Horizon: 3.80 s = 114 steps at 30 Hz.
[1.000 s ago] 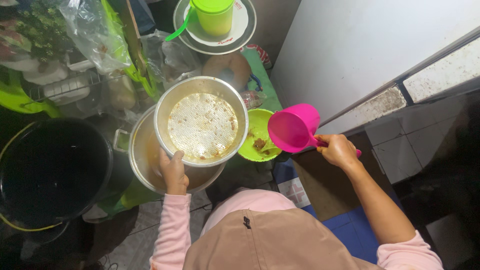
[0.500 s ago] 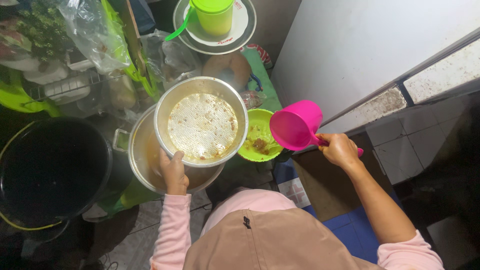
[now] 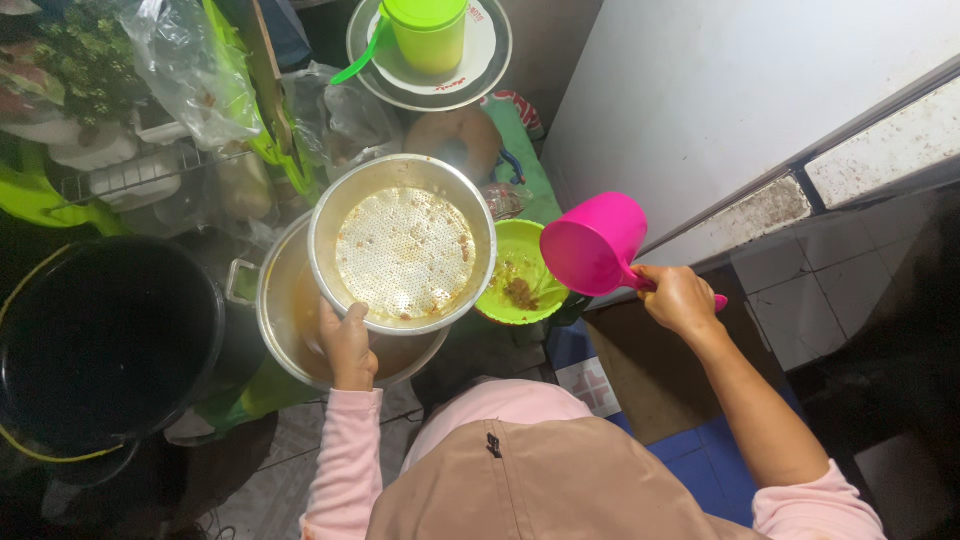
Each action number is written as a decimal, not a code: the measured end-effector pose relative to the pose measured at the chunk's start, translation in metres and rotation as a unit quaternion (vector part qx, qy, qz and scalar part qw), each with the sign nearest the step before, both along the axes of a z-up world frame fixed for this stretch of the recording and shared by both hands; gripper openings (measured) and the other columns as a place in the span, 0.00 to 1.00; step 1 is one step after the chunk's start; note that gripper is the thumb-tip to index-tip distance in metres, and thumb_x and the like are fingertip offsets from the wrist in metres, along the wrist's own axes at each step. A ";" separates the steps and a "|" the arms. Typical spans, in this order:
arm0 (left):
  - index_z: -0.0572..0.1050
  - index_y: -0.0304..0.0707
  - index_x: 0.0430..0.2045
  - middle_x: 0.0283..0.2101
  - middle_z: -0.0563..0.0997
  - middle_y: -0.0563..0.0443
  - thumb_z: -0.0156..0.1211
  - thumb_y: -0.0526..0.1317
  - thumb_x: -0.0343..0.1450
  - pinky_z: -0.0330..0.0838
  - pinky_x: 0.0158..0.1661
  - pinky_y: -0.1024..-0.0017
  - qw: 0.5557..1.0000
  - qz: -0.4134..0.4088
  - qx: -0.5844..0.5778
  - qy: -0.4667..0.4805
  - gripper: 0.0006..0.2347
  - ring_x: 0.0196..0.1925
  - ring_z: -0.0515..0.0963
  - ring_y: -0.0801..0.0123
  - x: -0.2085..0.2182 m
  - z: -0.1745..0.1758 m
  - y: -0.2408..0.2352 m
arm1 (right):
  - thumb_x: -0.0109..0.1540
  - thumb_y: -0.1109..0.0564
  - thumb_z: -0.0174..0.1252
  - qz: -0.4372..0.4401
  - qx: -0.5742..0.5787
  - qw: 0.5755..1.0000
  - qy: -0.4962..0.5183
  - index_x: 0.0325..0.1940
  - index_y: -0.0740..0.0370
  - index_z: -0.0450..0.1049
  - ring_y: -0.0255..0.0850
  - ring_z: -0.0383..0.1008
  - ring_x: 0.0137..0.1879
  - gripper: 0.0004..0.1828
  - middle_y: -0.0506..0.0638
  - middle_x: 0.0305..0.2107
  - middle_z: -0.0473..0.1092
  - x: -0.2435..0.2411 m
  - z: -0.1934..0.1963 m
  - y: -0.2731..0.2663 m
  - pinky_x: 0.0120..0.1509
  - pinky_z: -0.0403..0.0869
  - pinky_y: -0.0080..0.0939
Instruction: The person pours a brown liquid from a green bowl through a metal strainer into a larger pot, then uses their hand to press and squeeze the residue in the strainer to extract more liquid. They repeat the process with additional liquid and residue, occasionally using a pink scoop to assist.
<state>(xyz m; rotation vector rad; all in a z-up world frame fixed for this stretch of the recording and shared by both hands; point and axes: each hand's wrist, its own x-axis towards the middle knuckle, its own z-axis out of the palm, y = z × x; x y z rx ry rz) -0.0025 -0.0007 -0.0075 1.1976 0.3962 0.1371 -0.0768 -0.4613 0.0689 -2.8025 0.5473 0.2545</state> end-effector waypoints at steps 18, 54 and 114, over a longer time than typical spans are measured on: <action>0.69 0.31 0.59 0.55 0.77 0.46 0.52 0.23 0.64 0.70 0.56 0.71 1.000 0.004 0.004 -0.005 0.25 0.54 0.77 0.65 0.001 0.002 0.000 | 0.59 0.58 0.60 0.036 -0.016 0.998 -0.056 0.52 0.37 0.81 0.56 0.79 0.42 0.19 0.54 0.33 0.79 -0.002 0.009 0.014 0.48 0.75 0.57; 0.69 0.31 0.58 0.54 0.76 0.47 0.51 0.22 0.65 0.69 0.57 0.70 1.000 0.017 -0.002 -0.015 0.24 0.55 0.76 0.66 -0.011 -0.012 0.010 | 0.58 0.61 0.67 0.026 0.273 0.945 -0.177 0.59 0.59 0.77 0.35 0.77 0.37 0.24 0.53 0.36 0.77 -0.012 -0.059 0.014 0.40 0.74 0.37; 0.63 0.44 0.66 0.55 0.75 0.42 0.53 0.27 0.65 0.83 0.35 0.61 0.927 0.365 -0.072 0.045 0.30 0.47 0.81 0.53 -0.158 -0.026 0.442 | 0.56 0.54 0.65 0.322 0.326 0.884 0.098 0.58 0.61 0.76 0.46 0.79 0.53 0.26 0.57 0.47 0.77 0.190 -0.171 0.662 0.59 0.74 0.42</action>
